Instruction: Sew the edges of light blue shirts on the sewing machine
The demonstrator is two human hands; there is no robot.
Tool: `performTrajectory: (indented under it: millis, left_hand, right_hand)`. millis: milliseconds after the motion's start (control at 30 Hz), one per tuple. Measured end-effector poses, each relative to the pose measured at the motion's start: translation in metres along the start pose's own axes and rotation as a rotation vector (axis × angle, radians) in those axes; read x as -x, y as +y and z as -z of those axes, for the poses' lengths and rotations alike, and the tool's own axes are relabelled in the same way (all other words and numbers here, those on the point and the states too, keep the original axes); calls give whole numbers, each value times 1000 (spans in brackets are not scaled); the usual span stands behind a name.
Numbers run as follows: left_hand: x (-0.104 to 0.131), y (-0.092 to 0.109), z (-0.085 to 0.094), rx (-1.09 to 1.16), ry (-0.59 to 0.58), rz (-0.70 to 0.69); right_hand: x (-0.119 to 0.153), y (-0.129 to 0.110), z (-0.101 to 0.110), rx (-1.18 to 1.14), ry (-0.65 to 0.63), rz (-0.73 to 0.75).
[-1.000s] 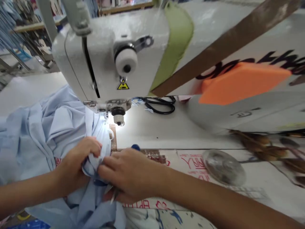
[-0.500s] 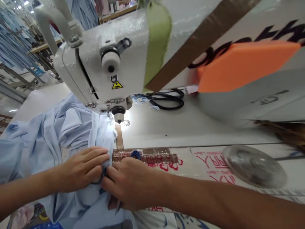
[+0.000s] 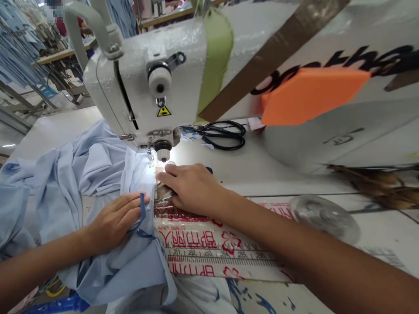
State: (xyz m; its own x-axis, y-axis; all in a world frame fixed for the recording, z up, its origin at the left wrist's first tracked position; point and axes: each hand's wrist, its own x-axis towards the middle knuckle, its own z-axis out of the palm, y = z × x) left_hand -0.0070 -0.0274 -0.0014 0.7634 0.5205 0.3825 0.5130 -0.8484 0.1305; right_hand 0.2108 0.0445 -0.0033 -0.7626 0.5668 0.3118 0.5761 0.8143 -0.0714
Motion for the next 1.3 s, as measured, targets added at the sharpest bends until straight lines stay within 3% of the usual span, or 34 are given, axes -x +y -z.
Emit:
performTrajectory:
  millis: [100, 233, 400, 467, 567, 667, 900, 1067, 1300]
  left_hand:
    - [1, -2, -3, 11, -6, 79]
    - [-3, -13, -5, 94, 29, 205]
    - [-7, -22, 0, 218, 177, 544]
    - [-7, -24, 2, 221, 159, 453]
    - [-5, -26, 4, 133, 72, 117]
    - [-4, -26, 2, -9, 2, -83]
    - [-6, -27, 1, -76, -33, -102]
    - [-10, -26, 2, -108, -29, -127]
    - [-12, -5, -3, -151, -27, -12]
  right_hand:
    - [-2, -1, -5, -30, -41, 86]
    - [-5, -2, -6, -107, -63, 72]
    - [-22, -3, -9, -219, -63, 19]
    - [-28, -3, -11, -82, -20, 87]
    - [-28, -1, -12, 99, 45, 280]
    - [-17, 5, -10, 91, 53, 294]
    - [1, 13, -10, 43, 43, 100]
    - [-4, 7, -10, 19, 16, 181]
    - [1, 4, -8, -3, 5, 183]
